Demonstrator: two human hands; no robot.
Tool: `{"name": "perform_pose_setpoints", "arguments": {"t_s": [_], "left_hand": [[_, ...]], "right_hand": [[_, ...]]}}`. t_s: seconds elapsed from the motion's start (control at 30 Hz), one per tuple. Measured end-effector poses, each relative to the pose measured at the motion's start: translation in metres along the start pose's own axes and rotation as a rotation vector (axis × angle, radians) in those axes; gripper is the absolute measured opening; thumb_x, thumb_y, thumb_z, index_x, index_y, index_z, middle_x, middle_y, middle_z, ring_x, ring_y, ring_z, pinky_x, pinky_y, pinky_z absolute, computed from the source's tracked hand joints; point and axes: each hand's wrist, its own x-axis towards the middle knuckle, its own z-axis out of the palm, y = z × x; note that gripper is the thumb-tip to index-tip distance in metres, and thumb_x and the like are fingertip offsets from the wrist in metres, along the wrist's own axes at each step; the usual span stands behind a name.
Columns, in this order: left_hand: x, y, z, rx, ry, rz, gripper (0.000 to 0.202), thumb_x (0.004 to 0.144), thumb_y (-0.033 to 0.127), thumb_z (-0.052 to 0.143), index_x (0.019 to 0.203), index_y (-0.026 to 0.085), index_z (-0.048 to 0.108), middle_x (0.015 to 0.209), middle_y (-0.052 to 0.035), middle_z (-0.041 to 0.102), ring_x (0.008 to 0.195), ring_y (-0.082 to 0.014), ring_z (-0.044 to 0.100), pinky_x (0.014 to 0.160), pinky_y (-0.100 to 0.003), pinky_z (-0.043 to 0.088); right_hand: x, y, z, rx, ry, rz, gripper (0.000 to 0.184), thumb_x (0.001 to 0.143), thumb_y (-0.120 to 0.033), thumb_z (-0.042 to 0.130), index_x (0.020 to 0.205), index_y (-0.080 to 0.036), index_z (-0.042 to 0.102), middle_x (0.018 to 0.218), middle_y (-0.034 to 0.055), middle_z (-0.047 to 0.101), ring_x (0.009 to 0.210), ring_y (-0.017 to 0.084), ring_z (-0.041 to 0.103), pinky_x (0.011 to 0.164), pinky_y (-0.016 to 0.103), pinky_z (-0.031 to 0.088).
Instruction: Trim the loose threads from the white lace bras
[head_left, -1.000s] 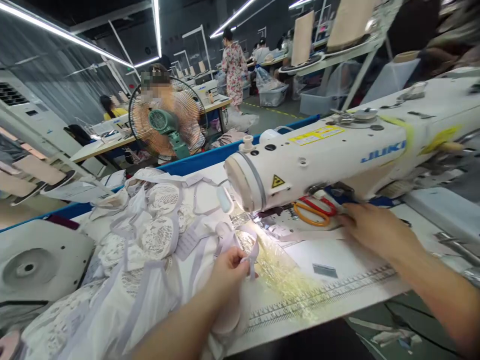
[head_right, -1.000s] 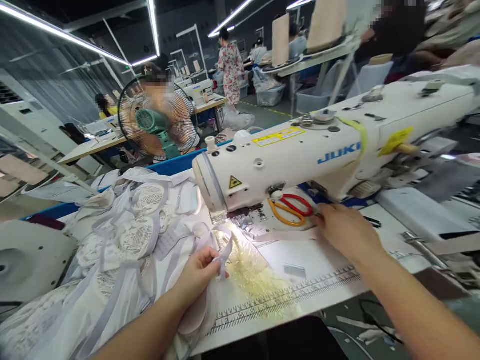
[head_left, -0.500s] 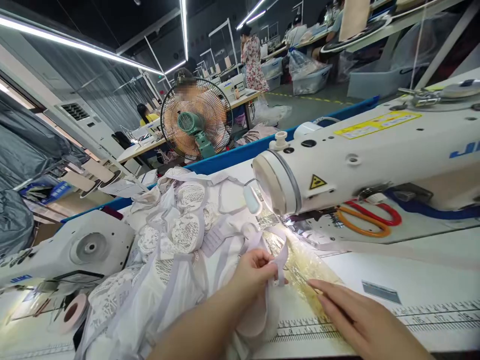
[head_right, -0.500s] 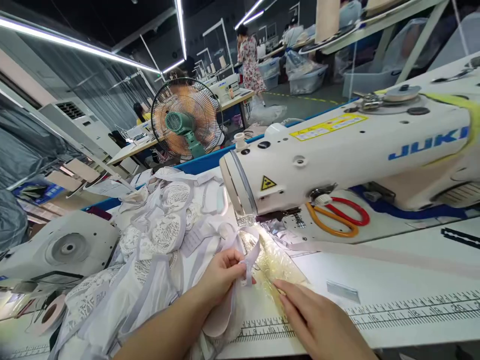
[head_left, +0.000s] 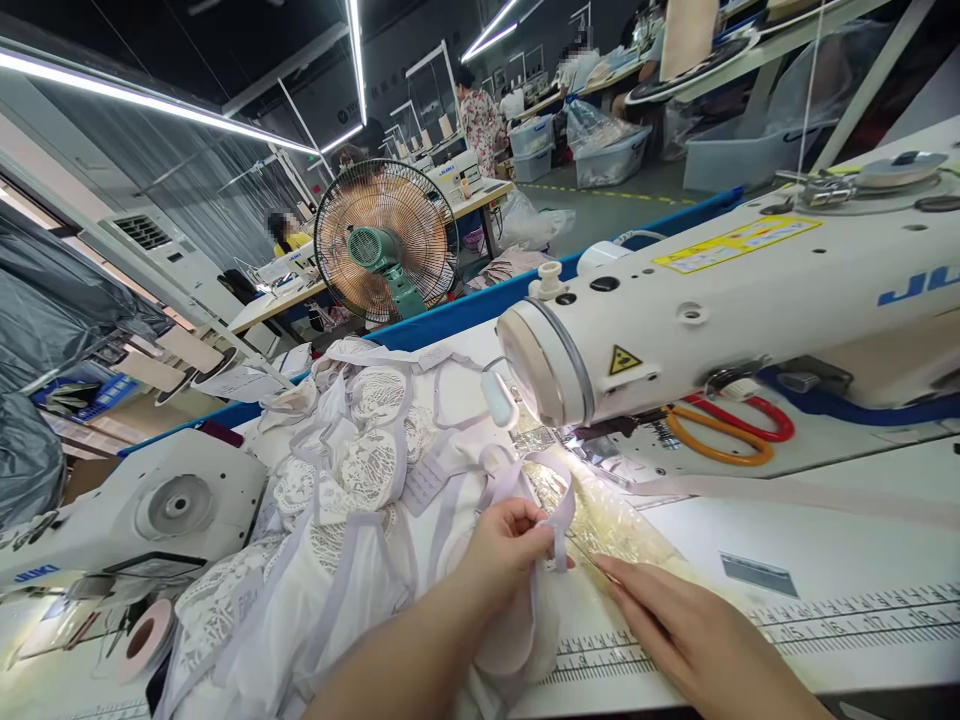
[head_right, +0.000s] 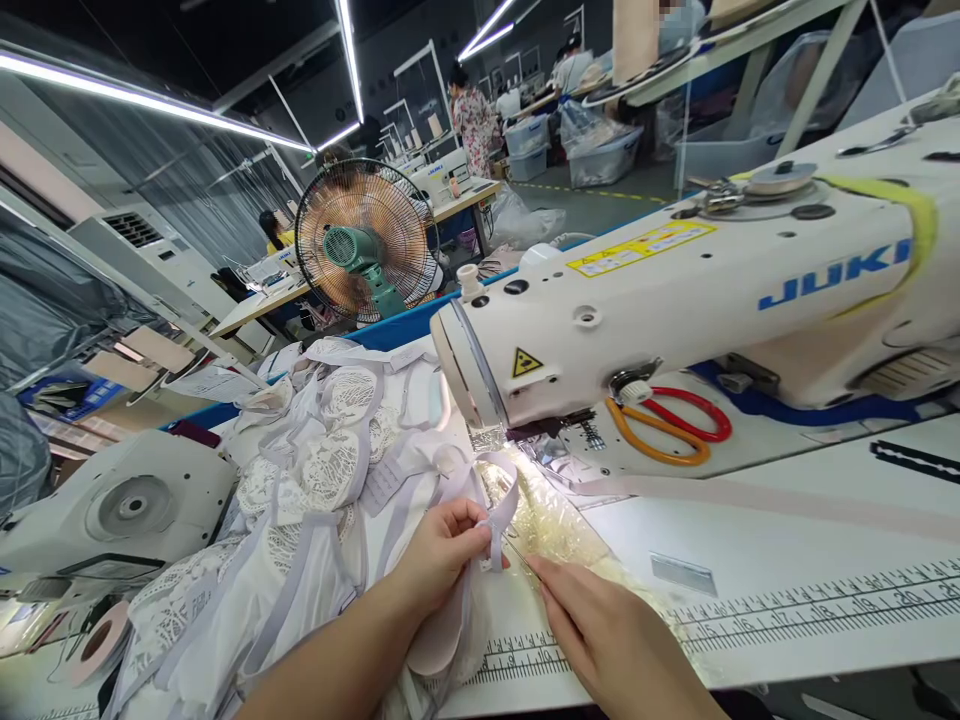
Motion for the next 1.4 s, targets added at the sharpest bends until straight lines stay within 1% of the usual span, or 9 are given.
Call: {"name": "perform_pose_setpoints", "arguments": {"t_s": [0.17, 0.37, 0.5, 0.67, 0.83, 1.03, 1.17, 1.3, 1.4], "left_hand": [[0.001, -0.001, -0.001, 0.030, -0.023, -0.001, 0.040, 0.052, 0.043, 0.077, 0.064, 0.015, 0.052, 0.053, -0.0004, 0.057, 0.049, -0.0143, 0.057, 0.056, -0.027, 0.042], [0.001, -0.001, -0.001, 0.063, -0.023, 0.015, 0.039, 0.054, 0.043, 0.076, 0.063, 0.016, 0.050, 0.048, 0.0029, 0.051, 0.049, -0.0137, 0.055, 0.055, -0.026, 0.041], [0.000, 0.001, -0.001, 0.082, -0.019, 0.013, 0.037, 0.055, 0.041, 0.075, 0.063, 0.016, 0.050, 0.048, 0.0029, 0.051, 0.050, -0.0136, 0.055, 0.057, -0.027, 0.041], [-0.001, 0.001, 0.000, 0.082, -0.023, 0.010, 0.036, 0.055, 0.040, 0.075, 0.063, 0.016, 0.050, 0.049, 0.0026, 0.052, 0.049, -0.0138, 0.055, 0.057, -0.027, 0.042], [0.000, 0.001, -0.001, 0.074, -0.027, 0.000, 0.032, 0.056, 0.036, 0.074, 0.063, 0.016, 0.051, 0.048, 0.0039, 0.050, 0.047, -0.0128, 0.054, 0.055, -0.026, 0.042], [0.001, 0.001, -0.002, 0.075, -0.048, -0.001, 0.029, 0.058, 0.035, 0.071, 0.063, 0.016, 0.050, 0.047, 0.0033, 0.051, 0.046, -0.0127, 0.054, 0.054, -0.025, 0.041], [0.000, 0.000, 0.000, 0.087, -0.053, -0.003, 0.030, 0.057, 0.036, 0.072, 0.062, 0.015, 0.051, 0.047, 0.0034, 0.050, 0.046, -0.0125, 0.055, 0.053, -0.025, 0.041], [0.000, -0.002, 0.000, 0.088, -0.049, -0.022, 0.034, 0.054, 0.038, 0.074, 0.060, 0.015, 0.050, 0.049, 0.0026, 0.052, 0.048, -0.0137, 0.057, 0.051, -0.024, 0.042], [0.000, -0.001, 0.000, 0.064, -0.037, -0.025, 0.035, 0.053, 0.038, 0.075, 0.060, 0.015, 0.050, 0.049, 0.0027, 0.052, 0.048, -0.0140, 0.057, 0.051, -0.024, 0.042]], "right_hand": [[-0.002, 0.002, 0.002, -0.006, -0.031, 0.008, 0.030, 0.090, -0.025, 0.038, 0.107, -0.023, 0.063, 0.093, 0.0043, 0.072, 0.081, 0.018, 0.069, 0.070, 0.027, 0.056], [-0.002, -0.001, 0.000, 0.009, -0.004, -0.013, 0.029, 0.089, -0.025, 0.039, 0.106, -0.023, 0.063, 0.090, 0.0029, 0.072, 0.077, 0.016, 0.069, 0.065, 0.022, 0.056], [-0.001, 0.000, 0.001, -0.003, 0.000, -0.010, 0.030, 0.089, -0.025, 0.038, 0.105, -0.023, 0.064, 0.090, 0.0043, 0.072, 0.076, 0.018, 0.069, 0.063, 0.025, 0.057], [-0.002, 0.002, 0.001, 0.016, -0.060, 0.024, 0.031, 0.089, -0.026, 0.038, 0.107, -0.026, 0.063, 0.090, 0.0043, 0.071, 0.075, 0.019, 0.068, 0.061, 0.027, 0.056], [-0.003, 0.003, 0.000, -0.004, -0.096, 0.005, 0.033, 0.091, -0.025, 0.033, 0.107, -0.024, 0.062, 0.080, 0.0037, 0.070, 0.069, 0.017, 0.067, 0.059, 0.027, 0.055], [-0.007, 0.004, 0.009, -0.106, -0.030, -0.054, 0.032, 0.092, -0.023, 0.034, 0.111, -0.019, 0.059, 0.086, 0.0058, 0.070, 0.072, 0.017, 0.068, 0.061, 0.026, 0.056], [-0.005, 0.002, 0.012, -0.159, 0.055, -0.076, 0.032, 0.091, -0.022, 0.035, 0.111, -0.016, 0.059, 0.085, 0.0069, 0.070, 0.073, 0.017, 0.068, 0.060, 0.025, 0.056], [-0.002, 0.003, 0.010, -0.132, 0.139, -0.082, 0.032, 0.090, -0.021, 0.037, 0.113, -0.015, 0.058, 0.086, 0.0066, 0.070, 0.079, 0.017, 0.068, 0.065, 0.023, 0.056], [-0.003, 0.005, 0.006, -0.102, 0.152, -0.087, 0.031, 0.090, -0.022, 0.039, 0.114, -0.017, 0.058, 0.088, 0.0057, 0.071, 0.077, 0.016, 0.068, 0.064, 0.021, 0.056]]}}
